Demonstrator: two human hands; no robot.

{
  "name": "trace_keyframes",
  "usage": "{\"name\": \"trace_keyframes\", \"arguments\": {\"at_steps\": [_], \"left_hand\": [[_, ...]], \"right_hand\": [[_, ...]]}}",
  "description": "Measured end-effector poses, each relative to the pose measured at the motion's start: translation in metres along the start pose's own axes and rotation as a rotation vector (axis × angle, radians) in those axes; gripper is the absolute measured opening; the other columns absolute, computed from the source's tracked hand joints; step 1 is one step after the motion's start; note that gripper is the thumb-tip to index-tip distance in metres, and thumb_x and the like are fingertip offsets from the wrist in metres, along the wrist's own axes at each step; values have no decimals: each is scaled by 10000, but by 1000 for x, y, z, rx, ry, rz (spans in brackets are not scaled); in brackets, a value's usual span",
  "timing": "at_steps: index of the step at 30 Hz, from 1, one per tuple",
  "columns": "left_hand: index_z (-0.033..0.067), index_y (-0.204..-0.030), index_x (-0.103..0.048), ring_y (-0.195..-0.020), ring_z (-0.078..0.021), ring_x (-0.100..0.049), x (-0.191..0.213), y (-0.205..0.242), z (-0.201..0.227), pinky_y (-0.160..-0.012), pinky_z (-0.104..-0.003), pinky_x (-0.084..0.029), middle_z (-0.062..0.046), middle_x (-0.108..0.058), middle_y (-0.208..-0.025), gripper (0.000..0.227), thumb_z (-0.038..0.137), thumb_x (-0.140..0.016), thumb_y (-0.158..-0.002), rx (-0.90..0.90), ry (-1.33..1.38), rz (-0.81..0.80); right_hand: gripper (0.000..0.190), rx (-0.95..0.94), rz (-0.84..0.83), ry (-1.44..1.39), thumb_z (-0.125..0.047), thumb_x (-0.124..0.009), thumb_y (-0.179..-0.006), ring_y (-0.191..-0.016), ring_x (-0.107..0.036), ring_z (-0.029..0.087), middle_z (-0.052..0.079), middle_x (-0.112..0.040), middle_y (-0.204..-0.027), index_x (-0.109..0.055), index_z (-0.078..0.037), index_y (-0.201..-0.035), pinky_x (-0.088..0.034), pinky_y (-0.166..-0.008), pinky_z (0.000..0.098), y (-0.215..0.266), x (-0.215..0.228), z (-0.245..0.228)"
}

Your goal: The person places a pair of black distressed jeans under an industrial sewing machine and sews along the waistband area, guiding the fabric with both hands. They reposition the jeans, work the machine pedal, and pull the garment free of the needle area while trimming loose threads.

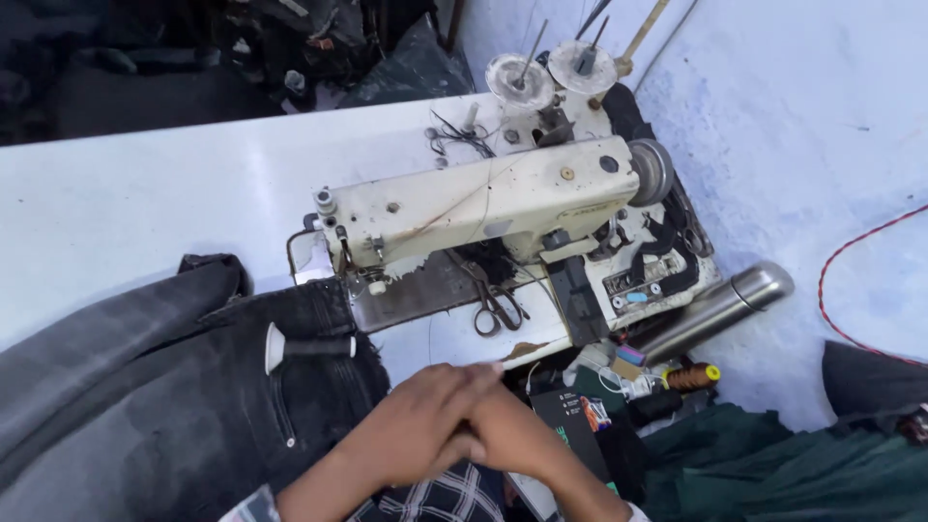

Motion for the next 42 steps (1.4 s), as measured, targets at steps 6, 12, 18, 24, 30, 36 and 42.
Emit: {"name": "trace_keyframes", "arguments": {"at_steps": [6, 12, 18, 24, 30, 36, 42], "left_hand": [[100, -1139, -680, -874, -371, -677, -6, 35, -64, -775, -490, -520, -166, -690, -862, 260, 247, -673, -924, 661, 82, -407], [50, -893, -697, -806, -346, -682, 31, 43, -85, -725, -457, -543, -142, -696, -794, 67, 54, -651, -845, 470, -7, -184], [49, -870, -698, -787, -299, -668, 75, 36, -80, -691, -417, -538, -85, -723, -804, 140, -16, -642, -761, 467, -108, -103], [80, -838, -711, -777, -291, -658, 100, 55, -82, -714, -421, -536, -72, -712, -784, 105, 10, -659, -780, 522, -283, -102], [108, -886, -753, -756, -284, -661, 115, 51, -69, -748, -417, -545, -55, -737, -791, 156, 34, -678, -770, 579, -331, -126], [129, -928, -781, -805, -283, -660, 103, 29, -60, -734, -428, -539, -39, -750, -820, 230, 86, -712, -713, 516, -362, -295], [127, -916, -777, -880, -279, -629, 91, 11, -50, -789, -425, -468, -20, -732, -892, 194, 127, -715, -733, 563, -407, -419]], "right_hand": [[69, -593, -42, -593, -30, -716, -889, -727, -727, 136, 83, -779, -790, -758, 6, -930, -584, -700, 283, 36, -6, 62], [62, -577, 390, -637, 17, -707, -884, -737, -720, 124, 67, -776, -777, -757, 21, -920, -568, -715, 254, 58, 1, 100], [122, -544, 545, -557, 1, -719, -875, -752, -735, 123, 71, -785, -800, -743, 7, -995, -574, -702, 256, 52, 27, 85], [104, -585, 175, -346, -57, -774, -853, -711, -726, 123, 86, -806, -785, -811, -1, -932, -575, -661, 274, 75, 63, 101], [274, -1376, -319, 476, -257, -797, -846, -1025, -692, 301, 117, -744, -1107, -801, -144, -1096, -561, -902, 433, 108, 94, 106], [450, -642, 130, 270, -300, -815, -781, -1037, -672, 366, 163, -725, -1111, -731, -99, -1175, -524, -883, 445, 34, 78, 67], [470, -355, 398, 418, -187, -813, -720, -1066, -619, 440, 248, -692, -1161, -699, 29, -1122, -512, -872, 473, -32, 1, 129]]}}
Point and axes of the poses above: each hand's wrist, its own y-axis away from the middle knuckle, its own x-axis out of the back of the hand, z = x × y, the point moved 2 cm from there along -y, towards the middle knuckle
